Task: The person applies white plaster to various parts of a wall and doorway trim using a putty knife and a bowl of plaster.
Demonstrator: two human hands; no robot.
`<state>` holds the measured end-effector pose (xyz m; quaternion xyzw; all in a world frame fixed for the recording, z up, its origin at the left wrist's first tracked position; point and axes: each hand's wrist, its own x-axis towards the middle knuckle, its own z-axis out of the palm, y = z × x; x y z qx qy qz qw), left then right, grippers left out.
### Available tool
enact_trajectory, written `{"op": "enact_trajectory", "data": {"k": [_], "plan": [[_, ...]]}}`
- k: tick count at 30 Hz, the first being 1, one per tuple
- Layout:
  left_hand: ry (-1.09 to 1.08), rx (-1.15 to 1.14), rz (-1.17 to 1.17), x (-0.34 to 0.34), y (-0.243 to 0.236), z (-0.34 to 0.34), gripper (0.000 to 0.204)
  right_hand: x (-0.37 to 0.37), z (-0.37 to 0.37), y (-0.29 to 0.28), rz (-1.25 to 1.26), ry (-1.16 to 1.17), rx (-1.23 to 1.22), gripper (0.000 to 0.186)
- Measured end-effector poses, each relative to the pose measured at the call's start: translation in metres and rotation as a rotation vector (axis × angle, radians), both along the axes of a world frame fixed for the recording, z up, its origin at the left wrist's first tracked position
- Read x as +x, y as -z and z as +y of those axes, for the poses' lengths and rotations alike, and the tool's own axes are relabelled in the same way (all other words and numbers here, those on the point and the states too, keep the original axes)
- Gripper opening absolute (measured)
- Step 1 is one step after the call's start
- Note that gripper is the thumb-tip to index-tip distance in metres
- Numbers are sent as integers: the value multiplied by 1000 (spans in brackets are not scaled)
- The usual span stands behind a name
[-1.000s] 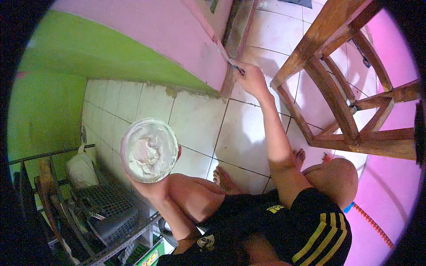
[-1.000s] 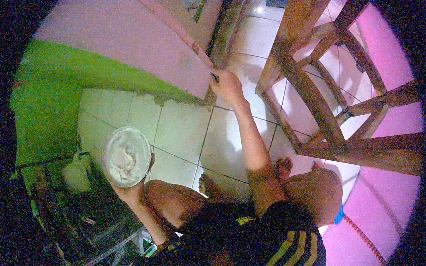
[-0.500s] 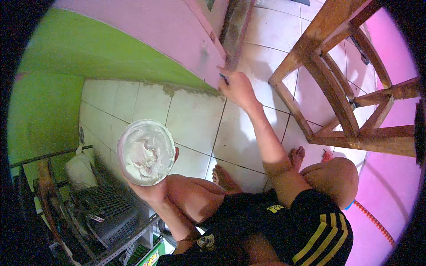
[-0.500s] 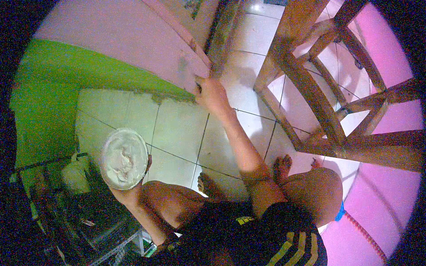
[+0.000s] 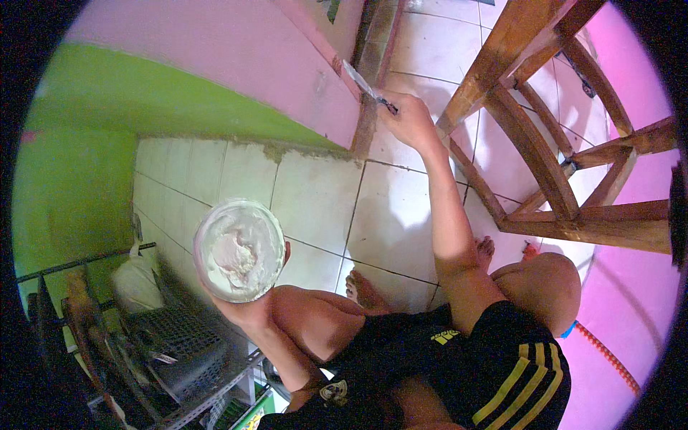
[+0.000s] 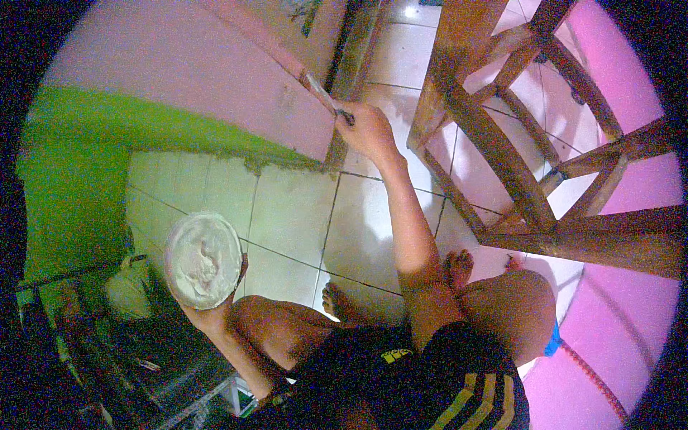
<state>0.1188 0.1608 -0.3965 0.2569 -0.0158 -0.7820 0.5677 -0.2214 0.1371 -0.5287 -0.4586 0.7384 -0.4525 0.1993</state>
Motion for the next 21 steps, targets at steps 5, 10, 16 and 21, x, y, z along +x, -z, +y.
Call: {"op": "enact_trajectory", "data": {"k": [5, 10, 16, 21], "plan": [[22, -1, -35, 2, 3, -4, 56, 6, -10, 15, -18, -29, -29, 32], [-45, 59, -240, -14, -7, 1, 56, 7, -12, 7, 3, -49, 21, 32], [-23, 27, 24, -2, 1, -2, 56, 3, -4, 16, 20, -86, -80, 34], [19, -7, 392, 10, 8, 0, 57, -5, 5, 17, 29, -14, 20, 36]]}}
